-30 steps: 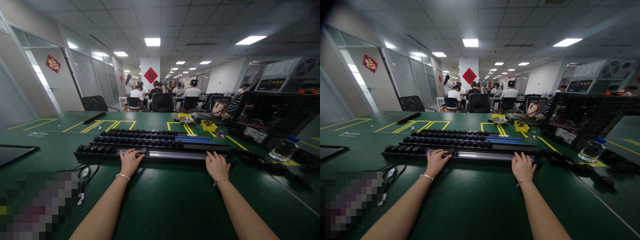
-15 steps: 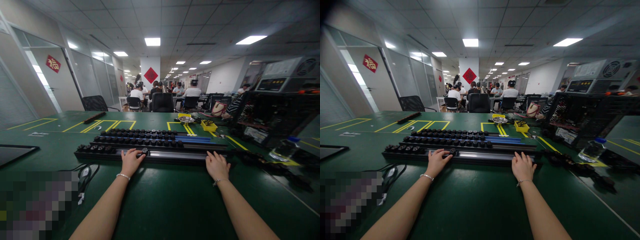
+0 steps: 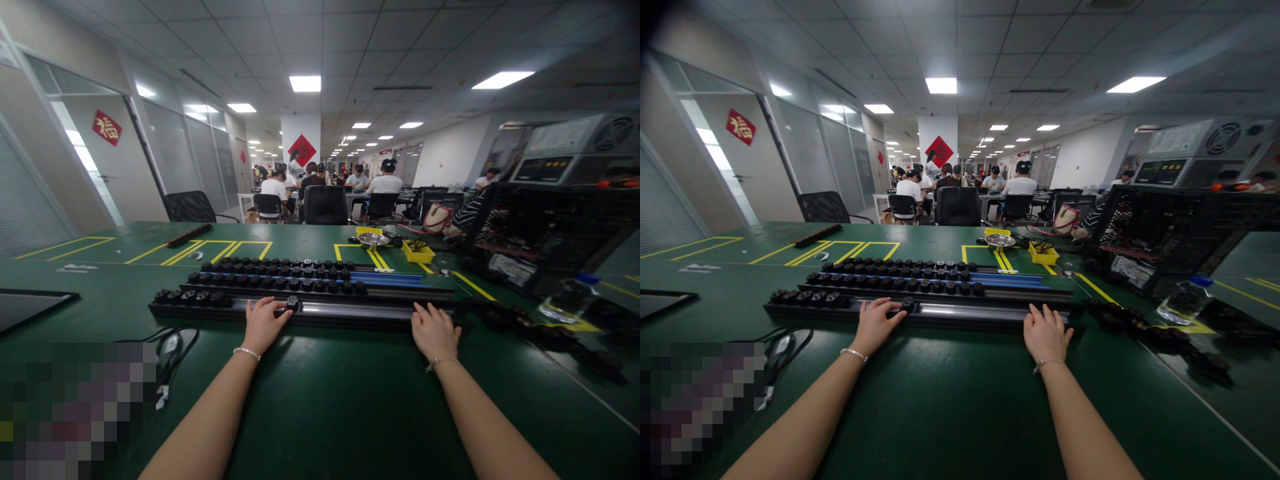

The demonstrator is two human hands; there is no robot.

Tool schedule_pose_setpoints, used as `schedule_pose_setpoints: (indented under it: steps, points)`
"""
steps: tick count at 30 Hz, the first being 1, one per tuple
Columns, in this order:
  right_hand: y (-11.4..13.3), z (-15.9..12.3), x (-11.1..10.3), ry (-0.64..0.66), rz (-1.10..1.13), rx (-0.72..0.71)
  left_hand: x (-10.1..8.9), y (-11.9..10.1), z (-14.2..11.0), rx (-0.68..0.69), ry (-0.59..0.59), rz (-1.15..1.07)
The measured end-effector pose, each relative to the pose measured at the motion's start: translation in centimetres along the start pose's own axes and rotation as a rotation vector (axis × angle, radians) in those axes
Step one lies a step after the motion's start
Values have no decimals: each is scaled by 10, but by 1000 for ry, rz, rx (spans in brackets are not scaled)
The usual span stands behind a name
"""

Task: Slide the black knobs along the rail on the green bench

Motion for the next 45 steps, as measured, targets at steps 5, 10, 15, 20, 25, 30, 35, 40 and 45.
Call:
schedule_pose_setpoints:
  steps: [5, 10, 15, 20, 25, 30, 35, 40, 45]
  points:
    - [0, -1, 2, -34, -4, -6, -2, -2, -1, 5, 17, 10]
    - [-1, 0, 3, -36, -11, -9, -2, -2, -1, 19, 24, 15]
    - [1, -1, 1, -15, -14, -6, 1, 0, -1, 36, 15, 5]
    - [2, -1, -2, 7, -7, 0, 2, 0, 0, 52, 20, -3]
    - [2, -1, -2, 8, -3, 7, 2, 0, -1, 68, 23, -10]
    - [1, 0, 1, -6, -6, 5, 1, -1, -2, 81, 35, -14]
    - [0, 0, 4, -44, -3, 7, 2, -2, -2, 104, 29, -16]
    - [-1, 1, 3, -22, 6, 1, 3, -1, -2, 113, 37, -15]
    - [-1, 1, 3, -22, 13, -1, 3, -1, -2, 123, 43, -19]
Point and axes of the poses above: each hand's wrist, its own z-axis towards the middle knuckle, its own x-axis out of the palm, y = z × x, the point moved 1 cm from there along z, towards the middle knuckle, and after that the axes turned 15 degrees about -x, right-handed, at the moved point
